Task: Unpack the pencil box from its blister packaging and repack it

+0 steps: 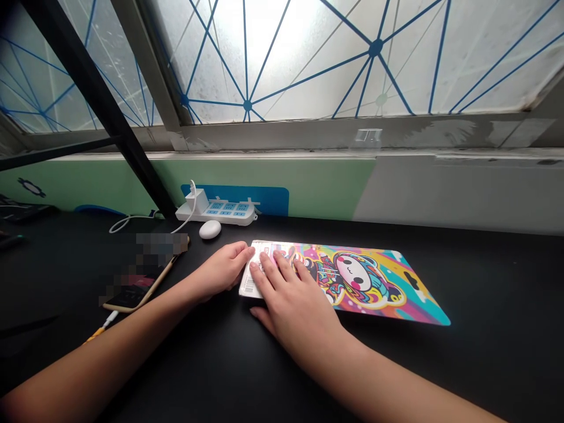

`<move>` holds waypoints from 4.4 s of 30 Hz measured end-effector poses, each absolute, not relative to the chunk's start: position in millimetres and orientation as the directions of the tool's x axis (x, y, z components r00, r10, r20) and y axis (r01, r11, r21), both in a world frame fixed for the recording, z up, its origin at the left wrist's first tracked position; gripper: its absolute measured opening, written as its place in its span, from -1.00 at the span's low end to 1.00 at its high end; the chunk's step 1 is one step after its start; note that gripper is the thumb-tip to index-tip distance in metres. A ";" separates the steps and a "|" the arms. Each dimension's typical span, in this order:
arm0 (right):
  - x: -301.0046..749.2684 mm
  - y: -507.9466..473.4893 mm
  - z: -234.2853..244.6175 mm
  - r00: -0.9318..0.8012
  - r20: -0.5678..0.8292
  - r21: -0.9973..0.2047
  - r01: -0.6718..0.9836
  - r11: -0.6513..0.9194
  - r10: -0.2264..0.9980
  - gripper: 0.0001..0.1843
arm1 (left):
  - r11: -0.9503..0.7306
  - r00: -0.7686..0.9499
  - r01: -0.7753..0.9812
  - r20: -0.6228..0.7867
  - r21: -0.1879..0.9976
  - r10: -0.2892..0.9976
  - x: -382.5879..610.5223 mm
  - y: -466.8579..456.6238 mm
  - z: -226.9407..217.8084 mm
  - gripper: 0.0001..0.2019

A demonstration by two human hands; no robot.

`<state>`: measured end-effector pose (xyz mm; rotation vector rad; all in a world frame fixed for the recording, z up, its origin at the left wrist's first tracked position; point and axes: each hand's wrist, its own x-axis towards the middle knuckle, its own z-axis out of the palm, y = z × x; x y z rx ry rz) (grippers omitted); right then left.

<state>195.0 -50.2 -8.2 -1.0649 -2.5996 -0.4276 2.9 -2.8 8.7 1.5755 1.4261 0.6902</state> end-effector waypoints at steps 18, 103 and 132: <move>232.6 -50.4 -3.1 -0.710 0.344 0.106 0.680 0.726 0.615 -0.34 | 0.045 0.205 0.558 -0.191 0.828 0.960 3.9 0.6 10.3 -0.67; 308.9 -52.1 19.8 -0.738 0.383 0.211 0.655 0.725 0.555 -0.57 | -0.094 0.205 0.894 -0.213 0.438 0.955 -59.3 13.5 49.4 -0.64; 305.0 -43.9 14.1 -0.780 0.240 0.360 0.624 0.694 0.578 -0.46 | -0.597 0.633 0.734 -0.006 0.324 0.775 -17.2 -8.7 20.4 -0.34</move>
